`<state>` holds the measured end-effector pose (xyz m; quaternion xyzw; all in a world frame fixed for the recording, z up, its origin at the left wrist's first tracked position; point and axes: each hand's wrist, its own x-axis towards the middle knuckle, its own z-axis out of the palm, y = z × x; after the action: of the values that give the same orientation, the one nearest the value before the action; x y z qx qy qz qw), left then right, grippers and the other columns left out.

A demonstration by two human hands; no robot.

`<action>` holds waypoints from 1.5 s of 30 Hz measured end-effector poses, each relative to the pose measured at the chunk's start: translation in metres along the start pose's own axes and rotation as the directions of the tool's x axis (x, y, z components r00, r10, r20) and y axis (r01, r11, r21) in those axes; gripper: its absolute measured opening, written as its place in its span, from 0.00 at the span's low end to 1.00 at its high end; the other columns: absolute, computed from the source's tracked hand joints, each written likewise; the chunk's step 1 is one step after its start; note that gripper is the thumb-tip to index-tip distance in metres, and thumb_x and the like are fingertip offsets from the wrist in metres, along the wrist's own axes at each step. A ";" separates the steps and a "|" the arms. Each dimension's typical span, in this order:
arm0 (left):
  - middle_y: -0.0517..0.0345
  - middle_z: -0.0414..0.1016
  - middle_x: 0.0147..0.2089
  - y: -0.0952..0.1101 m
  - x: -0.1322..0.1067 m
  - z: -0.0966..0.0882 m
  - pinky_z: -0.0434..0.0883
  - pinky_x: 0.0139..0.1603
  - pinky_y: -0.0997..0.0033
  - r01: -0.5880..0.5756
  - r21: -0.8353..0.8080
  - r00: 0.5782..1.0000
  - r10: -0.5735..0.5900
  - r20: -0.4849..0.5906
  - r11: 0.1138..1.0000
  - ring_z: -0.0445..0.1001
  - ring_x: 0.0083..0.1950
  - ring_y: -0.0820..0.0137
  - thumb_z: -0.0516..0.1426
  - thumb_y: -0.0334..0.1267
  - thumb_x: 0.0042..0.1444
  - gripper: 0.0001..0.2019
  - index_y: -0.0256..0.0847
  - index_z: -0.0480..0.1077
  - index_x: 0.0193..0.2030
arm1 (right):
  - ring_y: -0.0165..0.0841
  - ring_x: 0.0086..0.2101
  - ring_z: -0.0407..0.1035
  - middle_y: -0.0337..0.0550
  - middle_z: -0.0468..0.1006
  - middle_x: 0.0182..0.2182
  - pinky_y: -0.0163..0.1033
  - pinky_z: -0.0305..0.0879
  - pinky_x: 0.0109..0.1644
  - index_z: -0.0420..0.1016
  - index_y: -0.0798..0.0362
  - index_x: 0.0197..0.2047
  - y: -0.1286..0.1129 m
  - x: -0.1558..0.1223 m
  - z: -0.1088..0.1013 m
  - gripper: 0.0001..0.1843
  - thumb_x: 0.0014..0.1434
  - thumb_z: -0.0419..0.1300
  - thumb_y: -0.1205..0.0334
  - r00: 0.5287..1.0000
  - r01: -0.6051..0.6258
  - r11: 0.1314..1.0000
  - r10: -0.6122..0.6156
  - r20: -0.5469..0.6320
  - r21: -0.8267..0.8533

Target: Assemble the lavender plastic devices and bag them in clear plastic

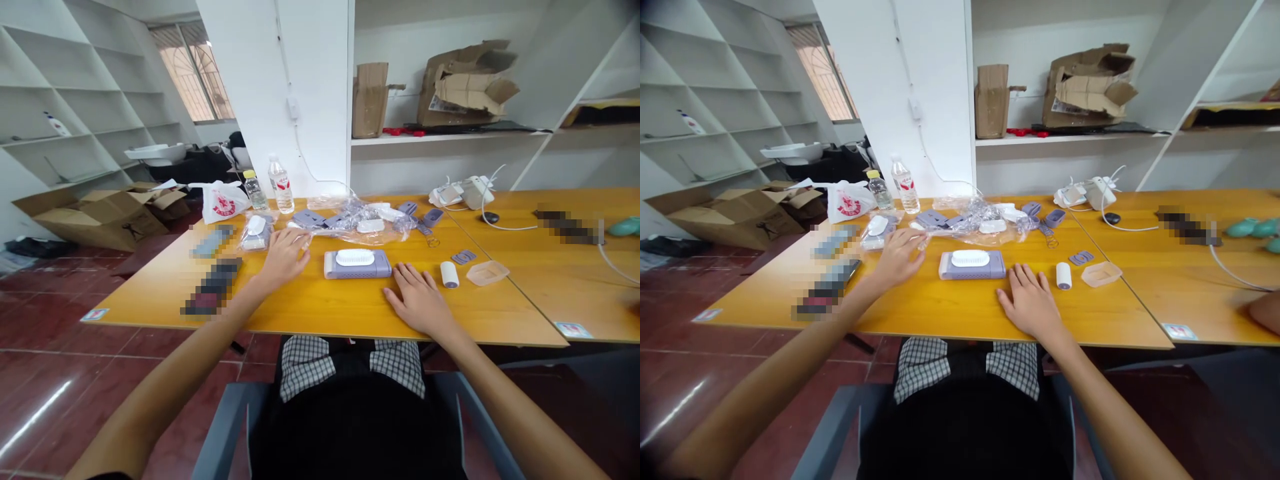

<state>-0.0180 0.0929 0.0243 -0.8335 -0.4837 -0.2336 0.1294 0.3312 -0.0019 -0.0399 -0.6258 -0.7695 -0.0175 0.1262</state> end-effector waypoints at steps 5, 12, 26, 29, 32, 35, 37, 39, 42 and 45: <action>0.50 0.82 0.61 0.003 -0.022 -0.006 0.71 0.72 0.50 0.040 -0.108 0.993 -0.051 -0.102 0.993 0.77 0.66 0.58 0.52 0.39 0.75 0.15 0.46 0.78 0.58 | 0.56 0.74 0.61 0.60 0.68 0.75 0.65 0.53 0.79 0.64 0.59 0.78 0.001 -0.001 -0.004 0.37 0.75 0.46 0.45 0.998 0.008 0.998 -0.005 -0.056 0.064; 0.49 0.83 0.59 0.003 -0.055 -0.019 0.75 0.72 0.52 0.037 -0.196 0.965 -0.086 -0.247 0.980 0.79 0.65 0.61 0.52 0.36 0.73 0.14 0.44 0.78 0.57 | 0.58 0.71 0.65 0.58 0.69 0.75 0.66 0.61 0.74 0.69 0.53 0.74 0.010 0.003 -0.005 0.34 0.72 0.53 0.45 0.997 -0.015 0.989 0.027 -0.077 0.146; 0.47 0.86 0.55 -0.018 -0.098 -0.015 0.80 0.65 0.53 -0.035 -0.258 0.958 -0.041 -0.284 0.965 0.83 0.59 0.60 0.53 0.28 0.70 0.15 0.40 0.82 0.51 | 0.51 0.78 0.54 0.58 0.61 0.79 0.61 0.52 0.81 0.60 0.53 0.80 0.027 0.047 -0.013 0.44 0.65 0.63 0.53 0.981 0.151 0.878 -0.077 -0.178 0.454; 0.48 0.86 0.54 -0.017 -0.100 -0.017 0.80 0.65 0.55 -0.044 -0.265 0.955 -0.038 -0.295 0.963 0.84 0.59 0.61 0.53 0.28 0.70 0.15 0.40 0.82 0.49 | 0.53 0.74 0.62 0.55 0.69 0.75 0.63 0.59 0.78 0.68 0.48 0.75 0.016 0.030 -0.026 0.38 0.64 0.65 0.52 0.962 0.213 0.771 -0.060 -0.265 0.600; 0.49 0.86 0.54 -0.010 -0.104 -0.022 0.80 0.65 0.56 -0.051 -0.284 0.955 -0.036 -0.296 0.958 0.84 0.59 0.62 0.53 0.27 0.70 0.15 0.41 0.83 0.49 | 0.50 0.56 0.80 0.55 0.84 0.59 0.59 0.77 0.61 0.76 0.48 0.66 0.001 0.023 -0.045 0.28 0.69 0.62 0.44 0.990 0.084 0.537 0.053 -0.133 0.840; 0.49 0.85 0.57 -0.001 -0.108 -0.027 0.80 0.65 0.56 -0.041 -0.325 0.956 -0.057 -0.287 0.945 0.83 0.60 0.62 0.54 0.28 0.70 0.15 0.42 0.83 0.45 | 0.43 0.40 0.83 0.50 0.87 0.46 0.49 0.80 0.43 0.72 0.49 0.67 -0.013 0.022 -0.053 0.35 0.62 0.70 0.43 0.994 -0.079 0.404 0.096 0.043 0.912; 0.47 0.84 0.59 0.005 -0.110 -0.029 0.79 0.66 0.54 0.008 -0.380 0.951 -0.125 -0.284 0.925 0.82 0.61 0.60 0.57 0.30 0.68 0.11 0.42 0.82 0.42 | 0.39 0.32 0.80 0.43 0.85 0.36 0.45 0.78 0.36 0.73 0.50 0.64 -0.018 0.021 -0.051 0.37 0.56 0.75 0.46 0.989 -0.130 0.371 0.120 0.092 0.920; 0.45 0.81 0.62 0.009 -0.111 -0.030 0.80 0.65 0.52 0.120 -0.507 0.909 -0.299 -0.289 0.853 0.81 0.63 0.57 0.63 0.35 0.65 0.04 0.42 0.80 0.44 | 0.37 0.28 0.77 0.39 0.82 0.28 0.43 0.76 0.34 0.76 0.52 0.59 -0.020 0.021 -0.045 0.34 0.53 0.77 0.48 0.981 -0.180 0.303 0.130 0.147 0.936; 0.43 0.79 0.62 0.011 -0.111 -0.030 0.85 0.55 0.51 0.312 -0.811 0.795 -0.604 -0.062 0.495 0.85 0.54 0.57 0.73 0.46 0.55 0.23 0.41 0.75 0.53 | 0.35 0.27 0.76 0.39 0.82 0.26 0.43 0.76 0.34 0.77 0.53 0.54 -0.021 0.020 -0.038 0.32 0.50 0.79 0.50 0.967 -0.237 0.173 0.133 0.216 0.956; 0.49 0.83 0.48 0.011 -0.111 -0.030 0.85 0.48 0.55 0.395 -0.910 0.736 -0.636 0.230 0.128 0.85 0.42 0.62 0.77 0.52 0.47 0.32 0.38 0.75 0.53 | 0.32 0.25 0.75 0.38 0.83 0.26 0.40 0.74 0.31 0.78 0.53 0.52 -0.023 0.019 -0.036 0.32 0.47 0.81 0.52 0.964 -0.249 0.077 0.114 0.240 0.965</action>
<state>-0.0633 -0.0084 -0.0071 -0.4994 -0.5034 -0.5798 -0.4012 0.3112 0.0047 0.0019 -0.4701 -0.5039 0.5485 0.4736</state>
